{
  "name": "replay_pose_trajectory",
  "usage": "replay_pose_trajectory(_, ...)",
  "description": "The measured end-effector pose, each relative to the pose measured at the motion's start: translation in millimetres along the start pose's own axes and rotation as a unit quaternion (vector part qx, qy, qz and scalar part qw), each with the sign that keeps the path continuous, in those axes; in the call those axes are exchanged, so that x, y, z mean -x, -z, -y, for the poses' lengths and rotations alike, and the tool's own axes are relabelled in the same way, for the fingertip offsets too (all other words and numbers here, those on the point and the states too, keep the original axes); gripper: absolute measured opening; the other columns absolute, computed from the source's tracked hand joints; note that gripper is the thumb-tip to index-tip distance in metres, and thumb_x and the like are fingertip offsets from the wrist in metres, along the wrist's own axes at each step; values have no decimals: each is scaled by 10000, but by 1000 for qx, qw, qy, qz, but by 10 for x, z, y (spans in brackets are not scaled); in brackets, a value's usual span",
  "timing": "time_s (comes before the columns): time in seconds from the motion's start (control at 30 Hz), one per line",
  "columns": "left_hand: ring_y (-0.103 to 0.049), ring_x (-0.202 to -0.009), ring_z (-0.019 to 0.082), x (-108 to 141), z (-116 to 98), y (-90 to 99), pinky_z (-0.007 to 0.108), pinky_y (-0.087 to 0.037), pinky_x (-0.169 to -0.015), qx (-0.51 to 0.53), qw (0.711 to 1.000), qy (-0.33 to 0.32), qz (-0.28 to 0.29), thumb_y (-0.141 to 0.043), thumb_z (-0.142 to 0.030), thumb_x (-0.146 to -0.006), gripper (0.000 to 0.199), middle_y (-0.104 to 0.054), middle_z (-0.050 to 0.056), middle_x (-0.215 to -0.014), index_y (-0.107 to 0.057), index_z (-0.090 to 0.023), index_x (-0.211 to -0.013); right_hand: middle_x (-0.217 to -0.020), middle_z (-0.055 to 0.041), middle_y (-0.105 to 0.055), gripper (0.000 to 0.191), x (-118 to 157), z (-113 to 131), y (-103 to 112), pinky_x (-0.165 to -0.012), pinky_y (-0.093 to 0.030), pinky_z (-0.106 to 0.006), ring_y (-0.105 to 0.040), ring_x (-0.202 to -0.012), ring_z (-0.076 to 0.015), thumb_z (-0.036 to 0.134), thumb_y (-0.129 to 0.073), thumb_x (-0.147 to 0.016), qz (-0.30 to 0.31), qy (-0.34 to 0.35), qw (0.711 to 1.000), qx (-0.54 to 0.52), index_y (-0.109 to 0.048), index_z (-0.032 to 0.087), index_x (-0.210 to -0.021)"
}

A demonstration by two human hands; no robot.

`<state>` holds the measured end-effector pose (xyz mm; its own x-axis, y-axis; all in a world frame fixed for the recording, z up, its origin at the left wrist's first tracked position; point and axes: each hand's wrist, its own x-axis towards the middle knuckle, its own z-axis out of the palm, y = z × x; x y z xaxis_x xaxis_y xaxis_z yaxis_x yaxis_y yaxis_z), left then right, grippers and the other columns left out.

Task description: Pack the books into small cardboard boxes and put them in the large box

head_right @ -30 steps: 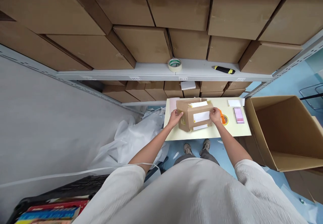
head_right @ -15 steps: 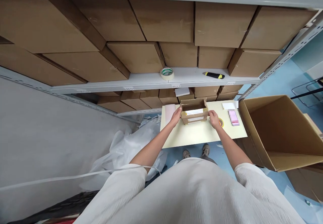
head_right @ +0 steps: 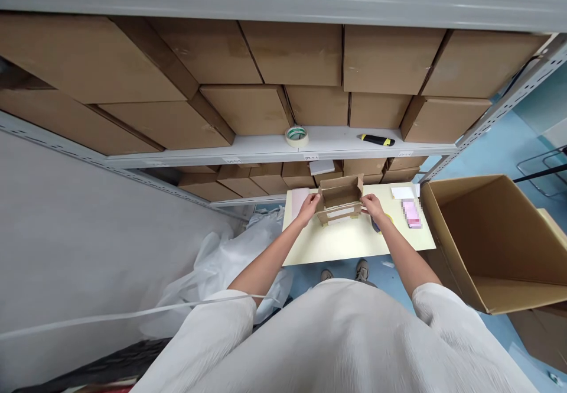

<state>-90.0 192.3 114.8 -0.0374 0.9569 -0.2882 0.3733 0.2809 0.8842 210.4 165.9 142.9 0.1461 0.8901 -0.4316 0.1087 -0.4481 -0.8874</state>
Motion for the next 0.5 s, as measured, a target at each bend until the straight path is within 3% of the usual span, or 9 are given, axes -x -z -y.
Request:
replay_pose_trajectory(0.07,-690,-1152,234,-16,13,-8,337,-533,-1017,-12,1000,9,-18,-558,-625,-1060,448,-756,80,-1259,-670,-236,-1252,-1286,-77,-673,325,1,-37,18,-854,-657,-334,-700,-1094,-213,360,-682,-834,1,36,999,38,-596,272,-1134)
replay_pose_trajectory(0.13,-686,-1067,212,-34,26,-14,320,-543,-977,-16,999,13,-26,-581,-639,-1037,437,-755,53,-1133,-674,-235,-1173,-1447,-97,-604,548,2,-79,38,-866,-643,-336,-703,-1076,-202,314,-654,-796,10,63,995,80,-564,290,-1337)
replay_pose_trajectory(0.27,-682,-1078,235,-60,46,1,334,-557,-966,-4,1000,-5,2,-610,-594,-1007,371,-764,51,-1061,-714,-240,-1044,-1593,-131,-507,853,-11,-134,87,-887,-623,-363,-706,-1042,-201,299,-591,-782,50,84,986,137,-425,321,-1618)
replay_pose_trajectory(0.4,-682,-1227,274,-70,80,48,404,-547,-1084,30,997,-36,58,-619,-356,-945,223,-771,80,-1262,-786,-231,-1023,-1515,-108,-577,772,-42,-154,127,-875,-620,-367,-676,-1094,-229,330,-565,-820,54,77,980,176,-537,326,-1591)
replay_pose_trajectory(0.5,-654,-1334,293,-73,123,109,430,-540,-1137,23,994,-45,98,-629,-224,-847,336,-731,95,-1383,-821,-225,-1123,-1408,-111,-633,605,-62,-145,133,-839,-621,-357,-670,-1103,-241,401,-542,-895,37,76,978,192,-665,295,-1478)
